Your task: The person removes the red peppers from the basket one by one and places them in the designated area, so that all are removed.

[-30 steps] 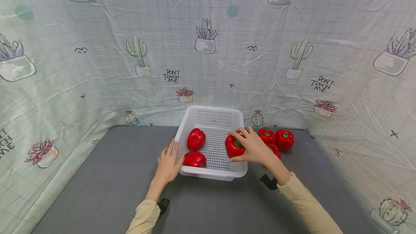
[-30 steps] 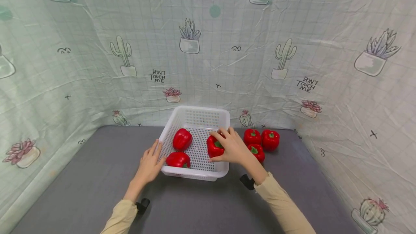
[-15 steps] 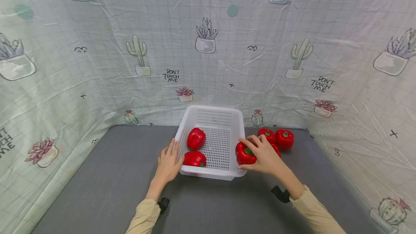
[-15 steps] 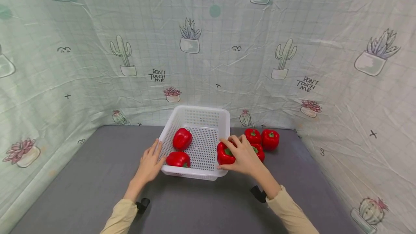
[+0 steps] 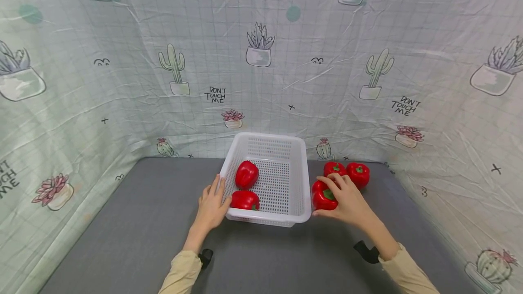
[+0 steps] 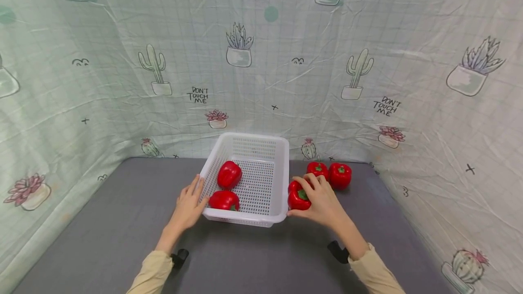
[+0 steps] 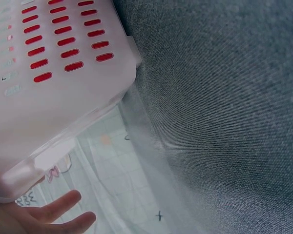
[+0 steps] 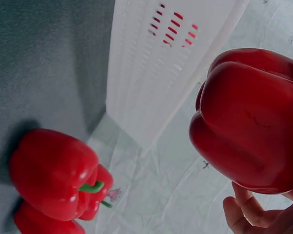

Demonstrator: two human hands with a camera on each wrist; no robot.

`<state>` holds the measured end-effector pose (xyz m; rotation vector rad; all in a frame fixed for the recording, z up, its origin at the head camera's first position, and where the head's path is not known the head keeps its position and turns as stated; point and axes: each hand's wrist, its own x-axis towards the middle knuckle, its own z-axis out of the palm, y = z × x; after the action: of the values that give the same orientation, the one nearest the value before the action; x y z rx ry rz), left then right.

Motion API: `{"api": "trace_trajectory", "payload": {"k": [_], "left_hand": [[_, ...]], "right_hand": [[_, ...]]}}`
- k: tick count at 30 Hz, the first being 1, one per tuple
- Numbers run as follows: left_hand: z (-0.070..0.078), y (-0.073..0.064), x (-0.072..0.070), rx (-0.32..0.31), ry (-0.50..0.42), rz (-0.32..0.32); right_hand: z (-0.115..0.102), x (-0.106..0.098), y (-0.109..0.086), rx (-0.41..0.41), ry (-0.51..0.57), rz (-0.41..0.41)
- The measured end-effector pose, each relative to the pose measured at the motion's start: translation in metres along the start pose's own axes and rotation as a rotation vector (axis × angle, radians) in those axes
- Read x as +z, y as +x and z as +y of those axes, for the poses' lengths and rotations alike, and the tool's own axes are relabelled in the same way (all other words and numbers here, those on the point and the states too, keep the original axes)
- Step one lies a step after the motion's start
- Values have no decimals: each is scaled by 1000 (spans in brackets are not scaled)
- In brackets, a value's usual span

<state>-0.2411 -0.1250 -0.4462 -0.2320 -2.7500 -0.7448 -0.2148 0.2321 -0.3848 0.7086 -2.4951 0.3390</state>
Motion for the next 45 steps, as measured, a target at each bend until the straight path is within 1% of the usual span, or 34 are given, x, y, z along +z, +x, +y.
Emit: {"api": "trace_trajectory", "payload": {"k": [5, 11, 17, 23, 29, 39, 45], "left_hand": [[0, 0, -1, 6, -4, 2], [0, -1, -1, 5, -9, 1], [0, -1, -1, 9, -16, 6], [0, -1, -1, 7, -15, 3], [0, -1, -1, 6, -17, 1], [1, -1, -3, 5, -20, 6], [1, -1, -2, 2, -20, -9]], "right_hand": [[5, 0, -7, 1, -13, 7], [15, 3, -17, -12, -41, 41], [25, 3, -29, 42, -45, 27], [34, 2, -40, 41, -72, 26], [41, 0, -49, 93, -95, 16], [56, -1, -61, 159, -70, 22], [67, 0, -68, 187, -56, 28]]}}
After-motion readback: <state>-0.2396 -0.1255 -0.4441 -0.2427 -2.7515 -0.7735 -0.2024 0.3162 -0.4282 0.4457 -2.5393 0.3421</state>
